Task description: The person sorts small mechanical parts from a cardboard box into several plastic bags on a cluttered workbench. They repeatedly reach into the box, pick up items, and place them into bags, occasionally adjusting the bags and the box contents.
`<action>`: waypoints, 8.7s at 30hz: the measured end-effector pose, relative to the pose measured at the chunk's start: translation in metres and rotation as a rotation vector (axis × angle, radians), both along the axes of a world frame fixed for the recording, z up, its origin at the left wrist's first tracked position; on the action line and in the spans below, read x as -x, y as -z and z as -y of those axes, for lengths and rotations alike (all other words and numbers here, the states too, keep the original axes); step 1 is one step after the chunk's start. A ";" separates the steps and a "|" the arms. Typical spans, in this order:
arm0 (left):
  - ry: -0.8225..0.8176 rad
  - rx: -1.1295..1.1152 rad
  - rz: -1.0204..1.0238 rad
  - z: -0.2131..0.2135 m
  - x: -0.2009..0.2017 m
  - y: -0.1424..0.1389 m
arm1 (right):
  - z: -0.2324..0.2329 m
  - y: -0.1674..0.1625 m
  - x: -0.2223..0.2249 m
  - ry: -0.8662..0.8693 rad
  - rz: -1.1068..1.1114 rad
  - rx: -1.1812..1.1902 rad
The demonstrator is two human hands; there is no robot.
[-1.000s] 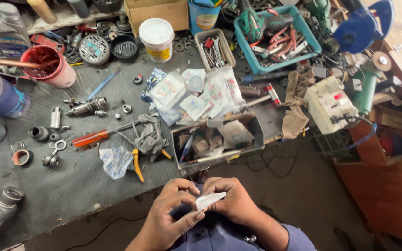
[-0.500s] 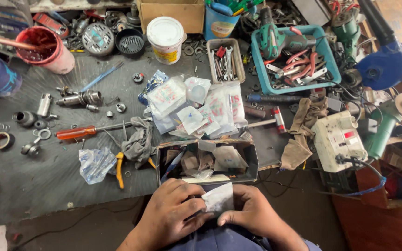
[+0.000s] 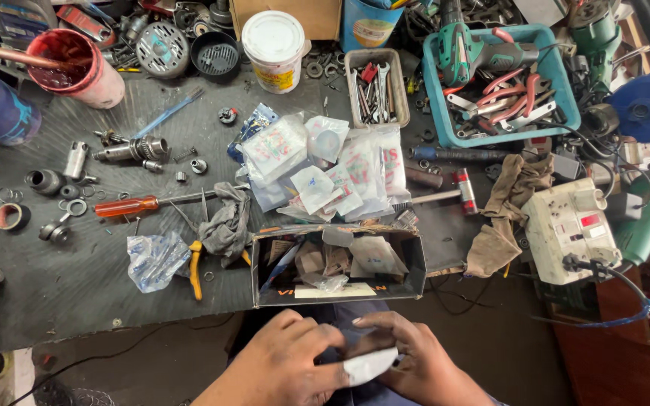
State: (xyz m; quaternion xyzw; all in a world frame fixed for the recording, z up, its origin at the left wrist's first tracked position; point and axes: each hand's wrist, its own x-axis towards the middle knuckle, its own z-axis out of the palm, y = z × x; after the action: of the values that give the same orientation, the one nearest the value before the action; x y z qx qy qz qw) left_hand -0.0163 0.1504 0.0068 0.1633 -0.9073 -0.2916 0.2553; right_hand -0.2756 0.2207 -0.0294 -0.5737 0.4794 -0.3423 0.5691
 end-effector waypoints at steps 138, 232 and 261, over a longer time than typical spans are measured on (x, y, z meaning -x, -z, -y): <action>-0.074 -1.533 -0.301 0.049 -0.041 0.017 | 0.072 -0.022 -0.049 -0.086 -0.155 0.373; -0.435 -0.312 0.172 0.051 0.022 -0.031 | 0.188 0.005 0.057 0.555 0.179 0.132; -0.330 0.202 0.064 0.031 -0.008 -0.039 | 0.105 -0.057 -0.025 -0.294 -0.860 0.623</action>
State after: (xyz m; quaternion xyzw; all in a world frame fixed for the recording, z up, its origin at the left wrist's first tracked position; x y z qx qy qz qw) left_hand -0.0084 0.1194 0.0454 0.2928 -0.9004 -0.1479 0.2858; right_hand -0.2510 0.1161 0.0280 -0.8641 0.4595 -0.1196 0.1669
